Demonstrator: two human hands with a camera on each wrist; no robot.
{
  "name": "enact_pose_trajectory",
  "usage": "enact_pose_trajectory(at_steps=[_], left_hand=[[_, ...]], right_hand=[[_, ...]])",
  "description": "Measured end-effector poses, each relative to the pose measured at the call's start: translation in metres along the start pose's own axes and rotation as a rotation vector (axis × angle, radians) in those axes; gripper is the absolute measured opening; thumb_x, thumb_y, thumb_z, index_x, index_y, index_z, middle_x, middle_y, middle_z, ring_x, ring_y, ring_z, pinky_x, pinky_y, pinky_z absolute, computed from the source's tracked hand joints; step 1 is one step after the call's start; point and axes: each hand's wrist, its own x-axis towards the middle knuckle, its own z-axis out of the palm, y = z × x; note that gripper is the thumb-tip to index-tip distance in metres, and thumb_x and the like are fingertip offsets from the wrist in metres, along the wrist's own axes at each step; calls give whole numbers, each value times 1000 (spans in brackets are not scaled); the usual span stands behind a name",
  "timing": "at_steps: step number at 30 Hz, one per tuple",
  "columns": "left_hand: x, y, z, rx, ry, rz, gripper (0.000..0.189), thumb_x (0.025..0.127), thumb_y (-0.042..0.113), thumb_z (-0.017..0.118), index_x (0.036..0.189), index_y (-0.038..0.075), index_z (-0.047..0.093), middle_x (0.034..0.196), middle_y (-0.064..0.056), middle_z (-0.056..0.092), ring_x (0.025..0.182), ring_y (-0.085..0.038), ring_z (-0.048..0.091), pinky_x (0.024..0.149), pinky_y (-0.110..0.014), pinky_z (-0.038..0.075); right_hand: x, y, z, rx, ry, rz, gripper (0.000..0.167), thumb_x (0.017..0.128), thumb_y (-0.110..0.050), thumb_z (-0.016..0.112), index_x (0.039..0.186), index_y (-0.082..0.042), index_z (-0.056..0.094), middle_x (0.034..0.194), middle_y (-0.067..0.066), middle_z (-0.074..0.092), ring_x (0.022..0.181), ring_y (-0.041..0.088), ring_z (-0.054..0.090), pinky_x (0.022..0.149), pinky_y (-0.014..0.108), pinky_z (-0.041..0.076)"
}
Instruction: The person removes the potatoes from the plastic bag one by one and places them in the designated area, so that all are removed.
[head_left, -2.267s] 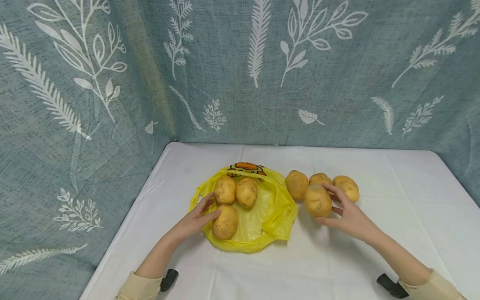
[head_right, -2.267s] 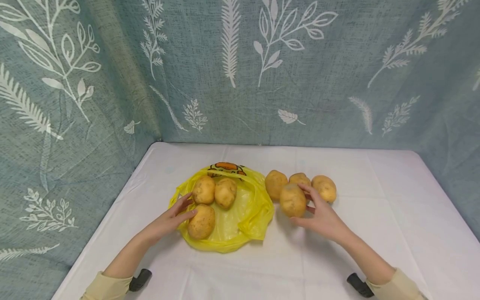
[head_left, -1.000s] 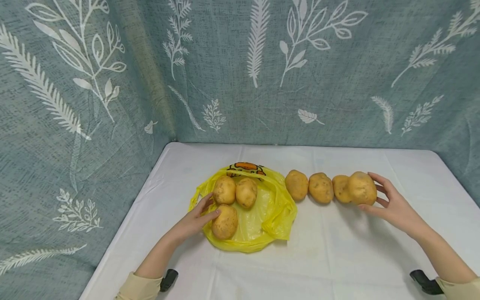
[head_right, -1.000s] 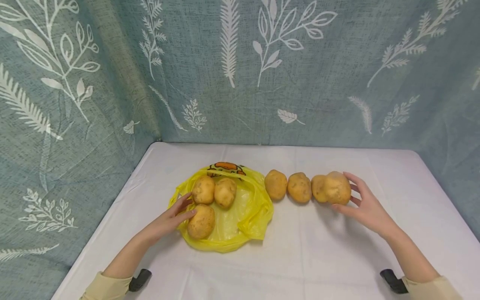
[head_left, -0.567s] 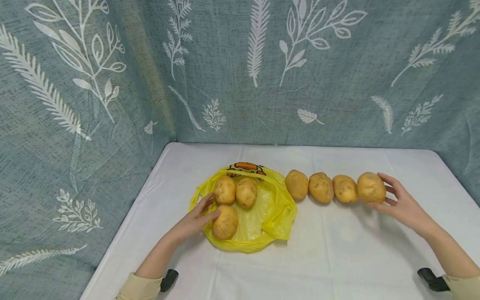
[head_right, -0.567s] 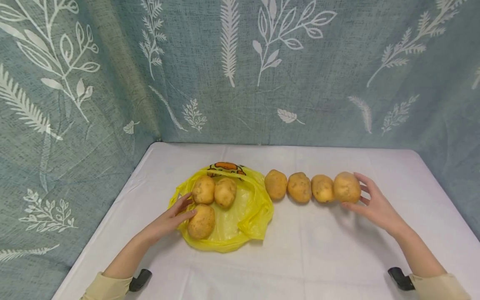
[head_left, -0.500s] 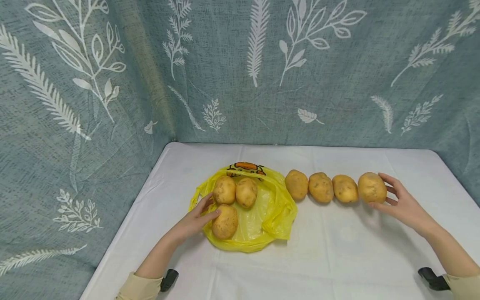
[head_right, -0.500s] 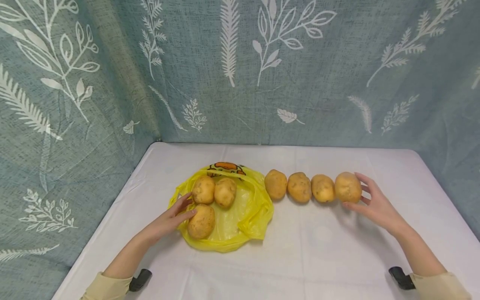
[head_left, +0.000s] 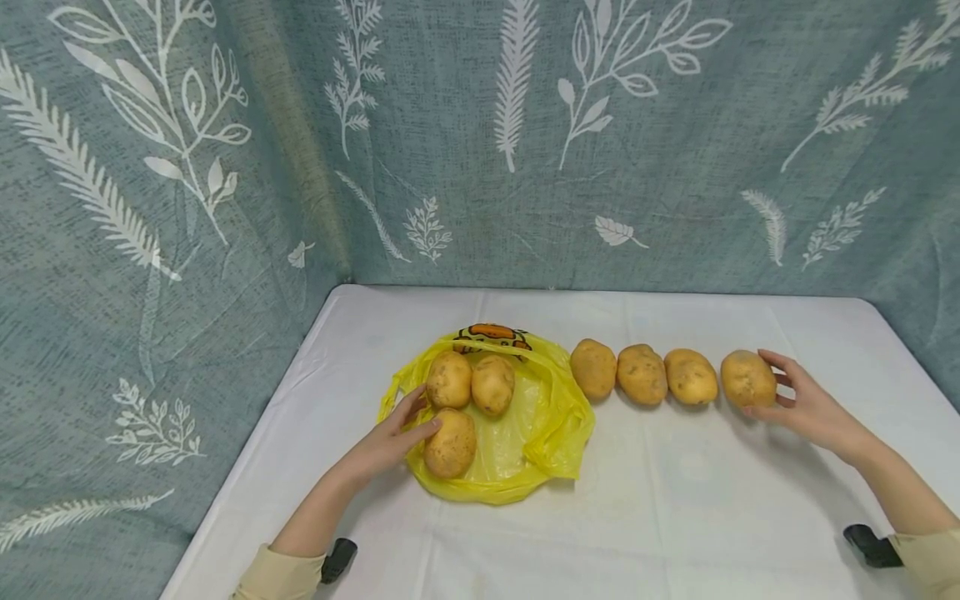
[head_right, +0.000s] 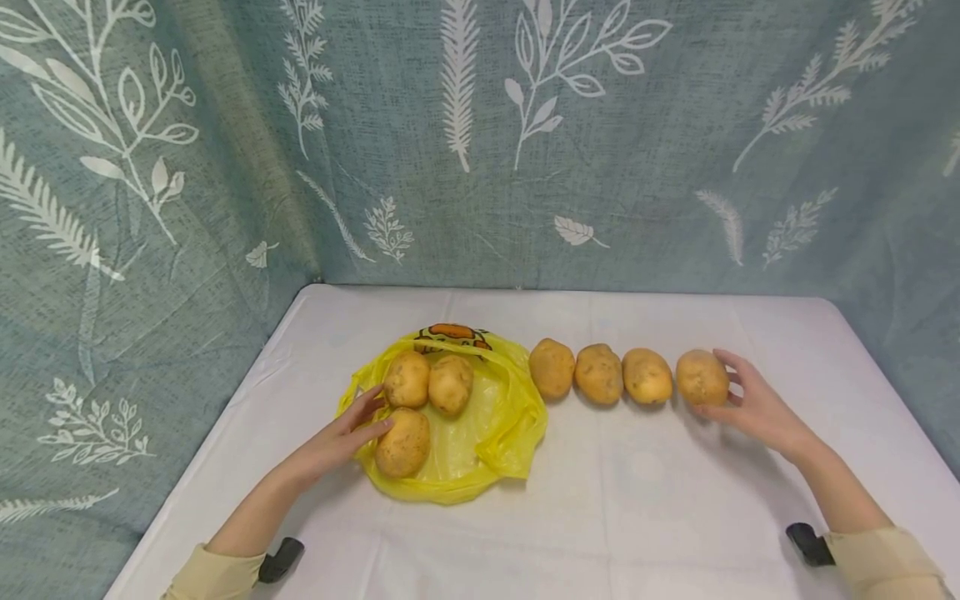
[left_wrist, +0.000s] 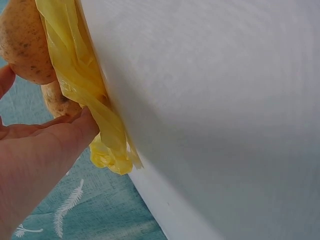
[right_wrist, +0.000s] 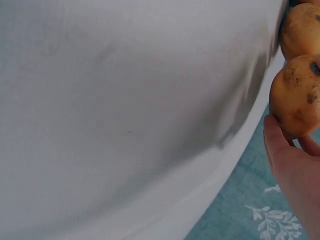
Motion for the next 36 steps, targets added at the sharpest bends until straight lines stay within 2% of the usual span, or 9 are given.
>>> enact_pose_trajectory(at_steps=[10, 14, 18, 21, 26, 32, 36], left_hand=[[0, -1, 0, -5, 4, -6, 83, 97, 44, 57, 158, 14, 10, 159, -20, 17, 146, -38, 13, 114, -57, 17], [-1, -1, 0, -2, 5, -7, 83, 97, 45, 57, 158, 15, 10, 159, -20, 17, 146, -38, 13, 113, -58, 17], [-1, -1, 0, 6, 2, -4, 83, 97, 46, 57, 158, 16, 9, 159, -20, 17, 146, -39, 13, 113, -58, 18], [0, -1, -1, 8, -1, 0, 83, 97, 46, 56, 158, 15, 9, 159, -20, 17, 146, -40, 13, 113, -59, 18], [0, -1, -1, 9, -1, 4, 83, 97, 46, 56, 158, 15, 9, 159, -20, 17, 145, -40, 14, 113, -58, 19], [1, -2, -1, 6, -7, 9, 83, 98, 46, 55, 158, 15, 8, 159, -20, 16, 145, -40, 14, 113, -58, 18], [1, -2, -1, 7, -11, 14, 83, 98, 46, 55, 158, 14, 8, 160, -20, 16, 146, -39, 13, 113, -57, 18]], right_hand=[[3, 5, 1, -37, -29, -20, 100, 88, -21, 74, 151, 9, 2, 151, 39, 7, 131, 60, 21, 97, 58, 36], [4, 5, 2, -51, -27, -32, 100, 87, -19, 75, 151, 10, 4, 151, 38, 10, 131, 58, 22, 97, 48, 42], [6, 4, 3, -52, -24, -47, 98, 87, -15, 75, 150, 11, 5, 150, 39, 10, 130, 58, 22, 98, 49, 41], [6, 5, 5, -53, -24, -61, 98, 86, -12, 75, 150, 12, 4, 149, 40, 10, 130, 58, 22, 98, 54, 37], [6, 6, 5, -65, -21, -76, 98, 86, -10, 75, 150, 12, 4, 149, 40, 10, 130, 58, 22, 97, 46, 42], [7, 6, 6, -67, -21, -64, 100, 86, -11, 76, 150, 12, 2, 148, 42, 8, 130, 60, 20, 97, 61, 32], [7, 4, 7, -58, -14, -59, 101, 85, -11, 76, 150, 13, 2, 147, 43, 8, 130, 60, 19, 97, 65, 31]])
